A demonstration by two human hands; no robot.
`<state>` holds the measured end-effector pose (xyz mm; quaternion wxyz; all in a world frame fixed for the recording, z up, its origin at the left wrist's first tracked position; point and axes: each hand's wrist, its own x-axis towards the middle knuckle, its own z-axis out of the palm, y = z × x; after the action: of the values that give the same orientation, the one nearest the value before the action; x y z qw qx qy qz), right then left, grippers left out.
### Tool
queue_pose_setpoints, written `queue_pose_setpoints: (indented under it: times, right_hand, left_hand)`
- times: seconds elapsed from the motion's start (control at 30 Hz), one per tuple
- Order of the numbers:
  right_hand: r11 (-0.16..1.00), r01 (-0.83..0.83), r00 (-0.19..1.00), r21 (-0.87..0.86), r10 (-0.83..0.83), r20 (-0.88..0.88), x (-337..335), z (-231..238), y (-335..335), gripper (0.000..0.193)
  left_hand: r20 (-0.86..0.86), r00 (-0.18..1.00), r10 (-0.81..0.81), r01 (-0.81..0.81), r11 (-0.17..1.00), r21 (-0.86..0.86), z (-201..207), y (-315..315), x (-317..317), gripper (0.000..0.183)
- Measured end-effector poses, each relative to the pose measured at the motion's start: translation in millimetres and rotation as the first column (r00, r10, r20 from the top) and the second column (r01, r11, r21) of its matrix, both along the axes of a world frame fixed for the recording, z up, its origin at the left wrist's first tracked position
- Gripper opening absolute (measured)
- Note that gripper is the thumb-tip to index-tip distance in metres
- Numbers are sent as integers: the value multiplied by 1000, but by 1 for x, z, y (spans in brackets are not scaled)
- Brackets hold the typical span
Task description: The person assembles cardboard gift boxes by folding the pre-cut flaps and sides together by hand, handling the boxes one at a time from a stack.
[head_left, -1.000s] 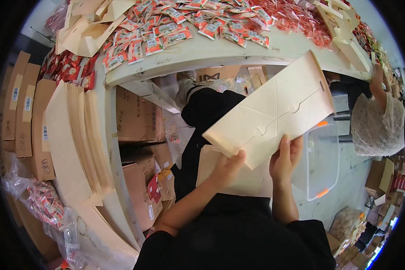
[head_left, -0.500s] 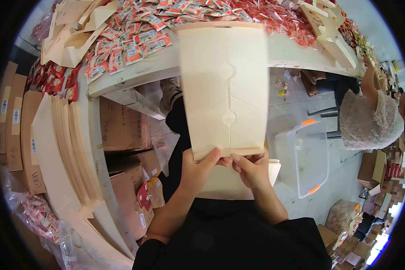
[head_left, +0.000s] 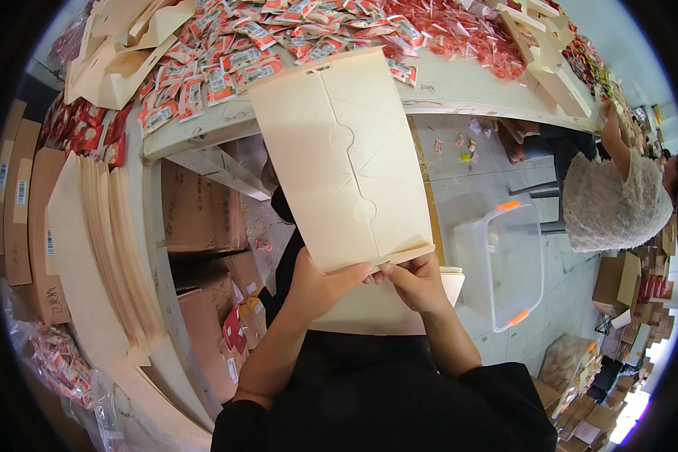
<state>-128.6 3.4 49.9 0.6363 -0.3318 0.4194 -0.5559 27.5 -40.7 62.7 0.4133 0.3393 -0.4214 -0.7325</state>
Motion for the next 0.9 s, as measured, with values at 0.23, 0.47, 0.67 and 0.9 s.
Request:
queue_pose_setpoints:
  times: [0.23,0.47,0.67,0.9]
  right_hand:
    - [993,-53,996,-109,44,-78,-3,3,-1,15]
    - [930,255,959,-265,-278,-53,-34,-14,-8,26]
    - [933,95,828,-348,-268,-492,-36,38,-25,77]
    - [948,53,667,-314,-267,-695,-16,25,-11,95]
  left_hand:
    - [-102,993,54,-37,986,165,6,0,-1,16]
    - [-181,978,100,-71,985,160,8,-3,-1,16]
    - [62,966,-249,244,967,79,-18,17,-10,22]
    - [33,982,-186,188,978,-94,-14,12,10,41]
